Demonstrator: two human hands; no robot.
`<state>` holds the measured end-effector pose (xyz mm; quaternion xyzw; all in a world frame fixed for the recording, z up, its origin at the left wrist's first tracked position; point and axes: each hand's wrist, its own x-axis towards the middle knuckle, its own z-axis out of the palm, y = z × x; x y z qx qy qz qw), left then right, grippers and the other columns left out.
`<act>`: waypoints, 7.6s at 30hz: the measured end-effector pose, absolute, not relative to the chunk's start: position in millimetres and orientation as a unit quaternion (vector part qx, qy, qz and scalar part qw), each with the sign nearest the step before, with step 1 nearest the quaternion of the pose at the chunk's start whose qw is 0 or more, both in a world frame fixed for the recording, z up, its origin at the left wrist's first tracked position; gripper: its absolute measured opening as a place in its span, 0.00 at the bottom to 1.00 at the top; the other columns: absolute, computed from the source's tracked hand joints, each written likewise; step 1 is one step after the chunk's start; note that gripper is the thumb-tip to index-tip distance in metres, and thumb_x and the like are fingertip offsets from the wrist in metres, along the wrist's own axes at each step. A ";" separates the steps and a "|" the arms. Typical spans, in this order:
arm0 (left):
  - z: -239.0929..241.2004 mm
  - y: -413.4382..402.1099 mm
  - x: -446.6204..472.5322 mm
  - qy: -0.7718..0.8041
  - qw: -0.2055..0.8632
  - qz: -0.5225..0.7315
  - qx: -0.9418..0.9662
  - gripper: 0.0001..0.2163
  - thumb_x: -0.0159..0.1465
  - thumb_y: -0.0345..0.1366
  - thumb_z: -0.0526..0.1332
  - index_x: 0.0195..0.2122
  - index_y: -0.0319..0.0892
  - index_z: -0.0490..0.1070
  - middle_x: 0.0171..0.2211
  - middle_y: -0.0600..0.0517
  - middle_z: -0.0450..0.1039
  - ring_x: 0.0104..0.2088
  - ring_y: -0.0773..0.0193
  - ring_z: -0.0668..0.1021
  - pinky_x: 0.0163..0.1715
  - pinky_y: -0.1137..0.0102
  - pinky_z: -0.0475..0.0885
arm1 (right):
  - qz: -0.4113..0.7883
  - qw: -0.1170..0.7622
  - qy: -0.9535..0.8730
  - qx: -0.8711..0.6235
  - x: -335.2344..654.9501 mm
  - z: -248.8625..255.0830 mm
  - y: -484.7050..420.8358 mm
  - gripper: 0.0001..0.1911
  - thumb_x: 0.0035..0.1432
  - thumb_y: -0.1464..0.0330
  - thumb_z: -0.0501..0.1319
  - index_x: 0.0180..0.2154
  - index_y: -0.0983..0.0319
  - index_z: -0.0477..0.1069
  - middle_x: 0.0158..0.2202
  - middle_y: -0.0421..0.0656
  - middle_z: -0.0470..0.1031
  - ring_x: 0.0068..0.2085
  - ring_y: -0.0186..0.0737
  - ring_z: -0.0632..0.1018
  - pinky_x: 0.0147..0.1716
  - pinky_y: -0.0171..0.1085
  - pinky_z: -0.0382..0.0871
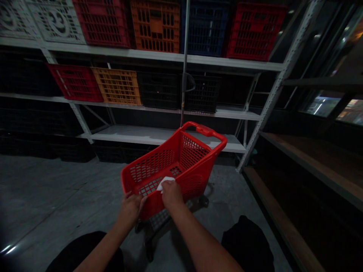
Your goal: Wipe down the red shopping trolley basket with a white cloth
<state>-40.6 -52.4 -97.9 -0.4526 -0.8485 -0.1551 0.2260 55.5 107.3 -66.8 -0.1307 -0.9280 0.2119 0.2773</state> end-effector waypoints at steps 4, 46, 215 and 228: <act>-99.8 -53.9 -43.0 -0.850 0.214 -0.147 -0.458 0.23 0.65 0.44 0.41 0.23 0.41 0.69 0.21 0.51 0.72 0.28 0.62 0.74 0.47 0.58 0.60 | 0.211 0.266 -0.938 -0.069 57.2 -74.8 105.0 0.14 0.52 0.78 0.54 0.37 0.60 0.73 0.37 0.43 0.75 0.40 0.37 0.73 0.43 0.32 0.63; -57.9 28.0 -60.2 -0.868 0.232 -0.124 -0.422 0.23 0.63 0.46 0.41 0.34 0.39 0.71 0.30 0.43 0.75 0.35 0.55 0.75 0.44 0.58 0.59 | 0.158 0.222 -0.945 -0.180 39.4 -28.3 156.5 0.13 0.54 0.76 0.51 0.35 0.62 0.73 0.34 0.46 0.76 0.36 0.38 0.74 0.35 0.31 0.62; 32.6 -5.8 -28.3 -0.796 0.186 -0.241 -0.524 0.17 0.58 0.49 0.53 0.22 0.43 0.69 0.23 0.51 0.70 0.28 0.64 0.72 0.33 0.70 0.64 | 0.063 0.071 -0.990 0.104 45.3 116.9 213.0 0.11 0.58 0.71 0.52 0.36 0.63 0.73 0.33 0.40 0.75 0.33 0.32 0.72 0.32 0.28 0.58; 34.4 -13.1 -44.9 -0.768 0.181 -0.275 -0.549 0.17 0.57 0.50 0.54 0.24 0.41 0.71 0.23 0.51 0.71 0.28 0.64 0.72 0.33 0.70 0.66 | 0.039 0.251 -0.961 -0.107 85.2 76.6 197.6 0.13 0.58 0.75 0.50 0.40 0.65 0.72 0.37 0.48 0.75 0.39 0.40 0.72 0.40 0.35 0.63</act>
